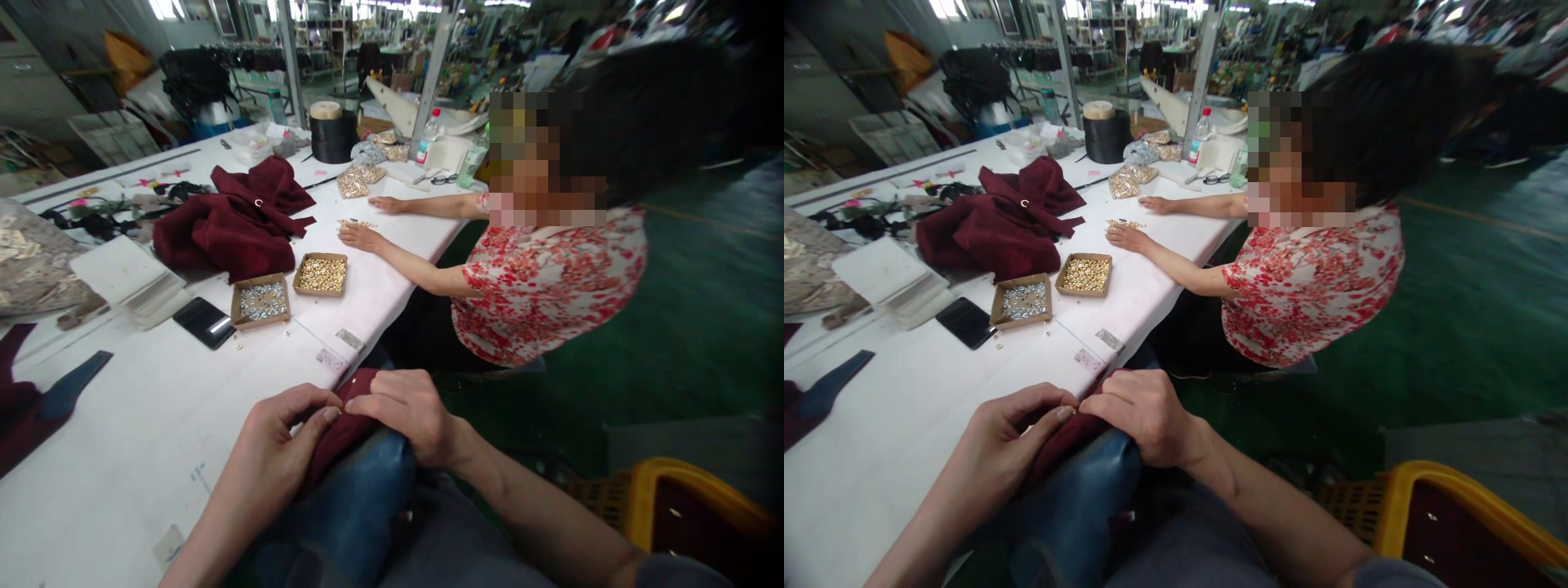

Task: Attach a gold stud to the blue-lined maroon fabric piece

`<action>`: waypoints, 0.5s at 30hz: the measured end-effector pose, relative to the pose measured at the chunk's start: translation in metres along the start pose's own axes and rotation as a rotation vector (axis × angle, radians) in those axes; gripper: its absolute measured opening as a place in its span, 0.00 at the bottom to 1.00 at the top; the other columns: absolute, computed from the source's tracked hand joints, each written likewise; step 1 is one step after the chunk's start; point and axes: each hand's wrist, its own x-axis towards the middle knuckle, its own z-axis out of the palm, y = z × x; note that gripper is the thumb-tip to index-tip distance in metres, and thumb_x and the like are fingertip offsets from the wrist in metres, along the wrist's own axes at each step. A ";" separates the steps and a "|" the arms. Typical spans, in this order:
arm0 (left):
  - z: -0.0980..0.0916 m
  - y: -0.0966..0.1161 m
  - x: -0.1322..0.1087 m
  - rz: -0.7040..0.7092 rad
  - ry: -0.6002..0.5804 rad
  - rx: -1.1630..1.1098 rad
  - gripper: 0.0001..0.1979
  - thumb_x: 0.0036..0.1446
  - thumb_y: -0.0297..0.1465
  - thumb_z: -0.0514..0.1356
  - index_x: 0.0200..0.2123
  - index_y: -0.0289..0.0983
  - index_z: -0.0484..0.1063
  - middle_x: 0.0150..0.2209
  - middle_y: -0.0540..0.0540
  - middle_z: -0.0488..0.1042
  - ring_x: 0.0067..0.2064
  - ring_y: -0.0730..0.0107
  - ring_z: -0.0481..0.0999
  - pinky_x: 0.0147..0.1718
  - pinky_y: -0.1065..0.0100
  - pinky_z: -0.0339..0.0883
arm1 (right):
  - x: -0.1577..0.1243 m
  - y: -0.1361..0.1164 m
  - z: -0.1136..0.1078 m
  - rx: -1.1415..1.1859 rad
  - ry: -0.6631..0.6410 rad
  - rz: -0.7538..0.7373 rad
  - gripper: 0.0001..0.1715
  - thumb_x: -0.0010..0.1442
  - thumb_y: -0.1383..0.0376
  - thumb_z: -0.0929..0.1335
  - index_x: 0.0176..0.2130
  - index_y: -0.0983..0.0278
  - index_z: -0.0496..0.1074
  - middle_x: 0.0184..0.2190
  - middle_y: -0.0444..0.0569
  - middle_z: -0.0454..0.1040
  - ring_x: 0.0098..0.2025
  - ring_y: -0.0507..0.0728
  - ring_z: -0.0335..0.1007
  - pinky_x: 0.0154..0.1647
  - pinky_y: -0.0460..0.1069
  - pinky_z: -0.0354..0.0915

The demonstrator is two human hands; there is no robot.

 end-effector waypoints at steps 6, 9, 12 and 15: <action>0.000 0.004 -0.002 0.003 0.019 -0.039 0.12 0.75 0.44 0.66 0.45 0.46 0.87 0.43 0.50 0.86 0.45 0.59 0.83 0.48 0.64 0.74 | 0.001 -0.003 -0.001 0.009 0.009 0.017 0.16 0.82 0.62 0.64 0.52 0.66 0.80 0.33 0.47 0.74 0.32 0.55 0.67 0.33 0.53 0.59; -0.001 0.009 -0.002 0.055 0.008 -0.044 0.11 0.75 0.43 0.66 0.44 0.48 0.88 0.44 0.51 0.86 0.45 0.60 0.84 0.49 0.64 0.74 | 0.001 -0.003 -0.002 0.013 0.023 0.029 0.17 0.82 0.62 0.64 0.52 0.66 0.80 0.33 0.47 0.74 0.32 0.54 0.67 0.33 0.53 0.59; -0.003 0.009 -0.003 0.069 -0.005 -0.063 0.10 0.75 0.42 0.66 0.45 0.50 0.88 0.45 0.53 0.86 0.48 0.62 0.84 0.50 0.66 0.74 | 0.001 -0.004 -0.003 0.001 0.030 0.036 0.17 0.82 0.61 0.64 0.52 0.66 0.80 0.32 0.47 0.73 0.32 0.54 0.67 0.33 0.52 0.59; -0.003 0.004 -0.003 0.053 0.006 -0.085 0.08 0.75 0.43 0.68 0.46 0.51 0.89 0.46 0.53 0.86 0.49 0.63 0.84 0.51 0.66 0.73 | 0.002 -0.005 -0.003 -0.006 0.029 0.040 0.18 0.83 0.61 0.63 0.52 0.66 0.80 0.32 0.47 0.72 0.32 0.54 0.67 0.33 0.52 0.59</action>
